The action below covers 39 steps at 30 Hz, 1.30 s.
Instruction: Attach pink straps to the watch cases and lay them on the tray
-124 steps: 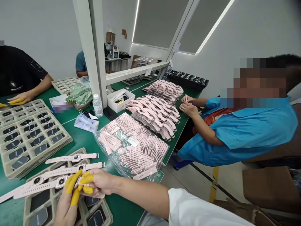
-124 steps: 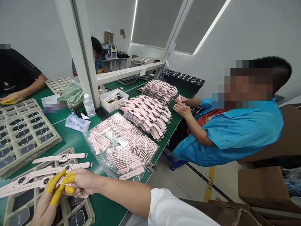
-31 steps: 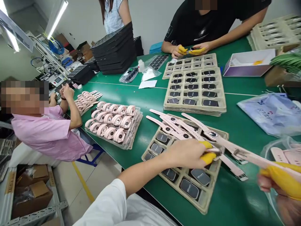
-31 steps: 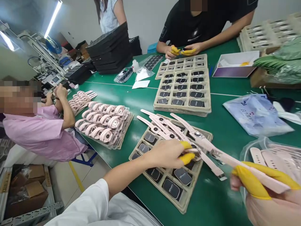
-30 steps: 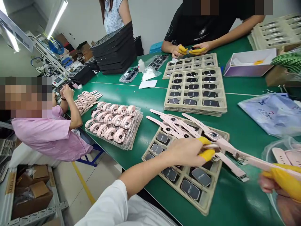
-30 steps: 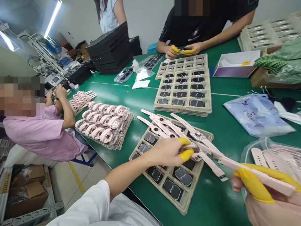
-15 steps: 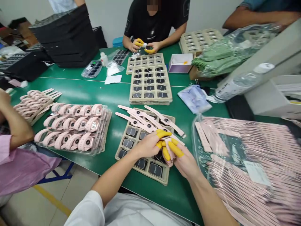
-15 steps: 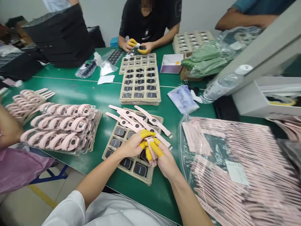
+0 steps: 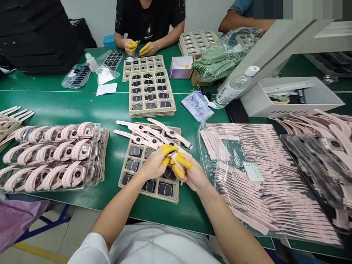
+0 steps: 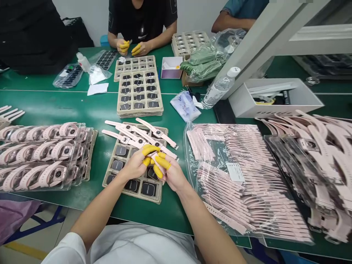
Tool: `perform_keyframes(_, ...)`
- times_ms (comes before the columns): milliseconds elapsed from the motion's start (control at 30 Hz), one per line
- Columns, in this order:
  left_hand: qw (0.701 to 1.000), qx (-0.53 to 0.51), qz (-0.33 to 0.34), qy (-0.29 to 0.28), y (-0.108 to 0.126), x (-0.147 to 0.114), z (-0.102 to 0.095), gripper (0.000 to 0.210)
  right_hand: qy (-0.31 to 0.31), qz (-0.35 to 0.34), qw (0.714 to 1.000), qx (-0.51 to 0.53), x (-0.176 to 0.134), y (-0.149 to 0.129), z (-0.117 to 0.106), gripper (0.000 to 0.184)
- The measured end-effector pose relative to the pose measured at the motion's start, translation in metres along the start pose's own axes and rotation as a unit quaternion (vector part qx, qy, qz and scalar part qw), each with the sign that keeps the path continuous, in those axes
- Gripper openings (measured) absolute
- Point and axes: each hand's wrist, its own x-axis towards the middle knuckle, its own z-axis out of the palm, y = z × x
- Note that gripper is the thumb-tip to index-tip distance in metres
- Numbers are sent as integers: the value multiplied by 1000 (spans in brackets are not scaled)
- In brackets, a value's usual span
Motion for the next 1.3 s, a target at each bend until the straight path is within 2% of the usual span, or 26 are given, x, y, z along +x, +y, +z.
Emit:
perform_keyframes(267,1000,17,-22,9,1,-2,3,49,-6,-1,999,33,-1,-2,4,41)
perform_keyframes(433,998,57,-16,-21,1,-3,-3,50,3,28,999,35,-1,-5,3,42)
perform_keyframes(600,998,43,-6,-44,7,-2,-9,47,-9,39,999,34,0,-6,-1,42)
perform_keyframes(700,994,96,-12,-48,10,0,-10,44,-13,54,998,37,1,-8,-4,44)
perform_keyframes(833,982,169,-11,-87,12,3,-14,41,0,76,997,32,4,-9,-5,49)
perform_keyframes(933,981,162,-36,-96,10,3,-18,39,-28,85,996,14,7,-10,-3,51)
perform_keyframes(1033,991,93,-57,-77,-4,2,-22,39,-64,60,996,0,14,-11,-4,50)
perform_keyframes(1133,994,22,-97,-43,-19,2,-22,43,-52,25,998,-12,19,-12,-6,48)
perform_keyframes(1233,986,-27,-160,39,-25,3,-19,47,-15,-4,999,-35,20,-12,-6,48)
perform_keyframes(1300,978,-45,-170,111,-22,5,-15,44,-19,2,999,-39,20,-12,-6,48)
